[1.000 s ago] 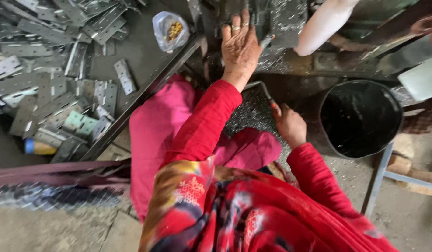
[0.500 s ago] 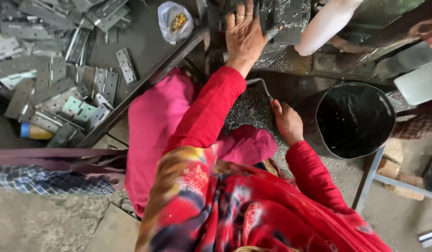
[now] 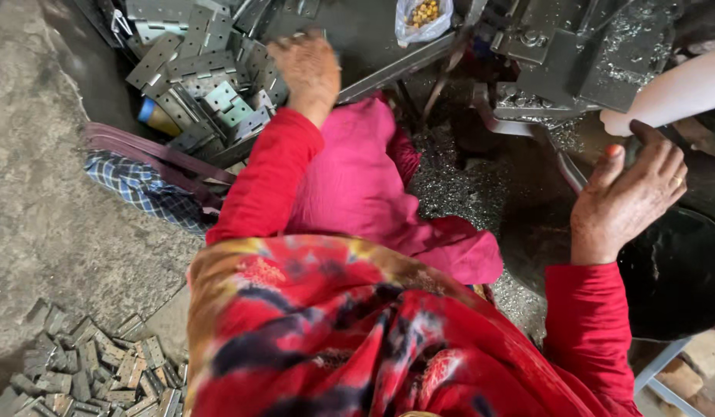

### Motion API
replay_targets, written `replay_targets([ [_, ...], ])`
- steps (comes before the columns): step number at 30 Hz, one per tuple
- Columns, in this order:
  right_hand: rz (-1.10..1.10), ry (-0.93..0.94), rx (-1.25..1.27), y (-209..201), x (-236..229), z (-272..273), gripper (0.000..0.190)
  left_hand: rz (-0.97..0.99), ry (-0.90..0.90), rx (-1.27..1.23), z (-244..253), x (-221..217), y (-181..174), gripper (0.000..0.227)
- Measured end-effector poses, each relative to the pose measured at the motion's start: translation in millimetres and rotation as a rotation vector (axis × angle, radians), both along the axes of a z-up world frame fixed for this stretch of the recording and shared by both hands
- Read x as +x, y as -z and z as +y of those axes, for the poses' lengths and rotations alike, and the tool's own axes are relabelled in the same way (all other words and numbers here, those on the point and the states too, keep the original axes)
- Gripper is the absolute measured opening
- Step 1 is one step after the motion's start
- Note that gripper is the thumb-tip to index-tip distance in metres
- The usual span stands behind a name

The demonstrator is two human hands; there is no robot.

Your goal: The person sits on the floor and repeatedly picks up metal hinge pieces from a pile, grinds them against a rotating wheel, and places the finished pieces back into the pile. The person uses a small metal tool to assist in holding the pieces during grinding.

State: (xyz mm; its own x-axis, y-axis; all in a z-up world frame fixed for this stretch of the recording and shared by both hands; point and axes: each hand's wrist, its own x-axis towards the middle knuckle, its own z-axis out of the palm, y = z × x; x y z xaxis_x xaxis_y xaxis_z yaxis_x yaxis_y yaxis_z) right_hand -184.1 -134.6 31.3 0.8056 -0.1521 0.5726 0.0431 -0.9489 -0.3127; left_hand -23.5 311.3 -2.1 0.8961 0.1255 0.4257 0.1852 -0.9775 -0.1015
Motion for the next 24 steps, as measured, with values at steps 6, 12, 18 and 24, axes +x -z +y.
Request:
replay_targets([
  [6, 0.026, -0.033, -0.014, -17.9, -8.6, 13.8, 0.07, -0.003, 0.001, -0.24, 9.2, 16.6, 28.0, 0.052],
  [12, 0.032, -0.079, 0.01, -12.4, -5.4, 9.2, 0.066, -0.004, 0.095, -0.297, 18.8, 19.1, 38.4, 0.046],
  [18, 0.081, -0.111, -0.042, -13.3, -4.9, 5.4, 0.053, -0.177, 0.285, -0.646, -49.2, -3.0, -10.4, 0.042],
  [24, 0.134, -0.01, -0.104, -18.1, -6.9, 12.3, 0.041, 0.04, 0.72, -0.8, -218.1, -13.4, -44.6, 0.038],
])
